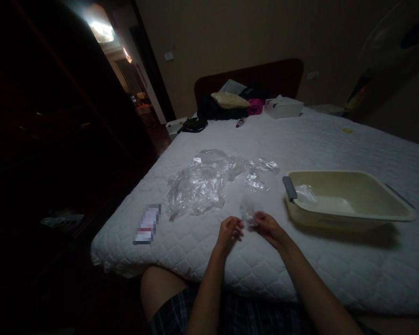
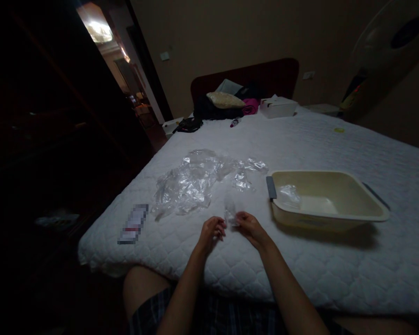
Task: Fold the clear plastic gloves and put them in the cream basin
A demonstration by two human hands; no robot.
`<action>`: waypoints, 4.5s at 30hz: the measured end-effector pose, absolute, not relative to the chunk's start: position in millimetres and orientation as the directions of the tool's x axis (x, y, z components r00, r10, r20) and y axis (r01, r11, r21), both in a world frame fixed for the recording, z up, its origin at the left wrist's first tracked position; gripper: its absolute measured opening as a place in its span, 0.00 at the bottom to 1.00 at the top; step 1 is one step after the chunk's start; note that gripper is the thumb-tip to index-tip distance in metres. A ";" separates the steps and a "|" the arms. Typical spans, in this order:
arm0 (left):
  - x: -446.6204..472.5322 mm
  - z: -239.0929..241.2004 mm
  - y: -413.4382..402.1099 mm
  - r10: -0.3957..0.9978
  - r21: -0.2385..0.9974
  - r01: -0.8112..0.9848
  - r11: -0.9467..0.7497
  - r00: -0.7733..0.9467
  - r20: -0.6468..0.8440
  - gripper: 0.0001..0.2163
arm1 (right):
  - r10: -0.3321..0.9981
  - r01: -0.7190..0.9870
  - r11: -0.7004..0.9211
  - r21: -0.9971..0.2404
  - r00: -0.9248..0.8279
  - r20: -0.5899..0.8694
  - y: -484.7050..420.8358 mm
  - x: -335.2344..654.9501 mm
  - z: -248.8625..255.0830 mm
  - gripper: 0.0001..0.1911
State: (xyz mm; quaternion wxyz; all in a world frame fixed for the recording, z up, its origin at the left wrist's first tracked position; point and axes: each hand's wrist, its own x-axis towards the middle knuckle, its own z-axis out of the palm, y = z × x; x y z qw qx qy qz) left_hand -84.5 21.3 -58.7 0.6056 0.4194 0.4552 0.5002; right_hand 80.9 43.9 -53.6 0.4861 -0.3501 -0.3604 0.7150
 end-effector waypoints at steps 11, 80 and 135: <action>-94.4 -73.1 31.1 0.983 0.899 -0.398 0.183 0.086 -0.162 0.16 | 0.884 -0.221 -0.280 -0.934 -0.440 -0.161 38.3 70.5 -51.5 0.19; -105.8 -59.1 25.3 0.967 0.721 -0.644 0.254 0.173 -0.185 0.11 | 0.942 -0.438 -0.292 -0.850 -0.285 -0.176 41.5 71.1 -50.9 0.16; -110.9 -57.3 20.1 0.926 0.720 -0.590 0.366 0.308 -0.218 0.21 | 0.909 -0.642 -0.345 -0.685 -0.411 -0.073 33.2 93.0 -47.3 0.23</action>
